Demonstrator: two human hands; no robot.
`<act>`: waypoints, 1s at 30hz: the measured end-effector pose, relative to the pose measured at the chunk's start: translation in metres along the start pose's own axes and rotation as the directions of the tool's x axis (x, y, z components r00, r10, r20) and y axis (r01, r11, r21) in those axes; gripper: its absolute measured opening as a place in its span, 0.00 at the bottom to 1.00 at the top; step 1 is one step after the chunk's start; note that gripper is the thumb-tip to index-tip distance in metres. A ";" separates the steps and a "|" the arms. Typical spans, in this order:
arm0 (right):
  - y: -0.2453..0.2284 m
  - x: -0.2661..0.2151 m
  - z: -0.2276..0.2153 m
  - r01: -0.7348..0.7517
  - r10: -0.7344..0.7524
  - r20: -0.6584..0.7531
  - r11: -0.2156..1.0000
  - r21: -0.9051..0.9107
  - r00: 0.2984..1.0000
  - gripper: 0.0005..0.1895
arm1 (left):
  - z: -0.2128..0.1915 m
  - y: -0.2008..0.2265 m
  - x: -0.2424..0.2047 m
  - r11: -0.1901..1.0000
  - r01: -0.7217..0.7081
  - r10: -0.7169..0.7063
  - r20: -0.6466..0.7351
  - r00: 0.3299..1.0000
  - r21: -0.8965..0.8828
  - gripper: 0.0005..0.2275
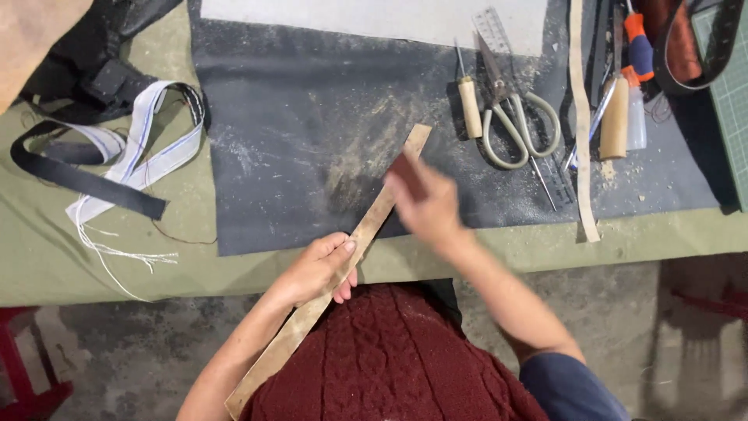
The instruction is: A person sands the edges and surface of a long leather strip using a sanding block and then trims it with scissors.
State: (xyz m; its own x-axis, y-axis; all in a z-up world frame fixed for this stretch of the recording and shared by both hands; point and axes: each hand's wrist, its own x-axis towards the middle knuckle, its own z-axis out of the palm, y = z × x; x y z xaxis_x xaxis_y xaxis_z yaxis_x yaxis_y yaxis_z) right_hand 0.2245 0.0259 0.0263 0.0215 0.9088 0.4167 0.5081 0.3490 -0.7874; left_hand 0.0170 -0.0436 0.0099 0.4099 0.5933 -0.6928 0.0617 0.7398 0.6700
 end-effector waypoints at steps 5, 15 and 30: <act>0.029 -0.029 0.018 0.038 -0.027 0.047 0.966 -0.256 0.999 0.11 | 0.001 -0.001 -0.002 1.000 -0.030 0.030 -0.005 1.000 0.003 0.12; 0.036 -0.049 0.034 0.001 -0.017 -0.023 0.828 -0.561 1.000 0.15 | 0.002 -0.008 -0.001 0.992 -0.122 0.122 -0.008 0.993 -0.016 0.13; 0.028 -0.011 0.033 -0.138 0.184 0.017 0.791 -0.595 0.983 0.17 | 0.003 -0.002 -0.004 0.990 -0.138 0.138 -0.012 0.990 0.002 0.13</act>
State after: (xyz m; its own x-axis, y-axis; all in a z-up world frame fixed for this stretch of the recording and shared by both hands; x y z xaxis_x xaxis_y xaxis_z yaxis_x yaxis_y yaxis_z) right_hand 0.2100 0.0327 -0.0154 0.1002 0.9611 0.2573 0.9119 0.0148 -0.4102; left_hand 0.0178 -0.0490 0.0121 0.4040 0.6934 -0.5967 0.0064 0.6501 0.7598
